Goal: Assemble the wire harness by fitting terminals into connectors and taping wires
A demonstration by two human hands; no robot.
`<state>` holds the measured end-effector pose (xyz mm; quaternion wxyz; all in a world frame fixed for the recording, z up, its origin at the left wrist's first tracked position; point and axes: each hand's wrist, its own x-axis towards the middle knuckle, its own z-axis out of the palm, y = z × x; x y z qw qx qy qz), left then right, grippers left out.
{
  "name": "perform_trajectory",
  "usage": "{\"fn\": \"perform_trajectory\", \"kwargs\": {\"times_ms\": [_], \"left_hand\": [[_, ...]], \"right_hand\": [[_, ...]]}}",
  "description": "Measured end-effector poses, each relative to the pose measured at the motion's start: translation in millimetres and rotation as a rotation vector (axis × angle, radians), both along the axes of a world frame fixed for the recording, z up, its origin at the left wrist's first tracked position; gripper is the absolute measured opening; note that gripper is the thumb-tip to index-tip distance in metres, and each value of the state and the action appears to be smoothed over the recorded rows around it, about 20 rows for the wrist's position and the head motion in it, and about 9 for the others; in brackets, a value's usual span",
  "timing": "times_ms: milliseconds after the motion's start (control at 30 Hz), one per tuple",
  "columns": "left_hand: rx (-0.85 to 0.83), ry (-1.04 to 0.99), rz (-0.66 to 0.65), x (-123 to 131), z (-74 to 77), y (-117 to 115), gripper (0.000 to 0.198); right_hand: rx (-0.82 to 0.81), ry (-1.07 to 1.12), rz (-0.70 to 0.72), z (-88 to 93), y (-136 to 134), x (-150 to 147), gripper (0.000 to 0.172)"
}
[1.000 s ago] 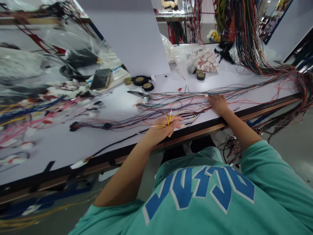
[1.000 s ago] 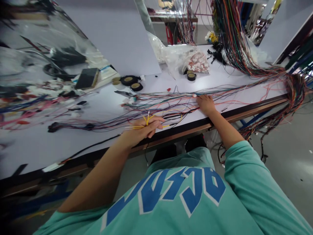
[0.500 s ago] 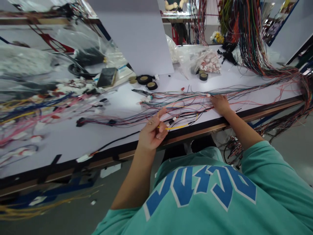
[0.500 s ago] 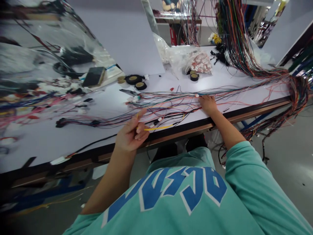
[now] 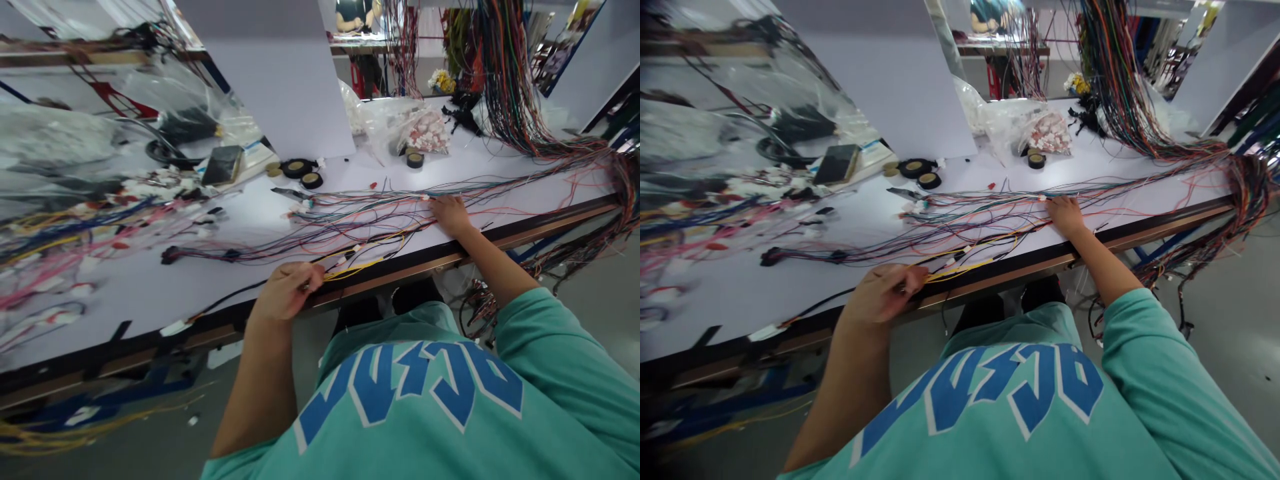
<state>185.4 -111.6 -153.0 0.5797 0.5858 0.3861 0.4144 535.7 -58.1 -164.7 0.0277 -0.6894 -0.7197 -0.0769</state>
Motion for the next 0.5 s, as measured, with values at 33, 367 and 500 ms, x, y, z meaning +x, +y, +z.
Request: {"fn": "perform_trajectory", "kwargs": {"times_ms": [33,367,500], "left_hand": [[-0.033,0.111,0.01,-0.2,3.2,-0.3,0.045],[0.015,-0.156,0.253,-13.7,14.1,-15.6,0.032],[-0.138,-0.491,0.33,-18.6,8.5,-15.3,0.021]], "right_hand": [[-0.009,0.001,-0.009,1.0,-0.4,-0.6,0.036],[-0.003,0.057,-0.051,0.8,-0.2,-0.6,0.037],[0.003,0.068,-0.049,0.1,0.9,-0.1,0.037]]}}
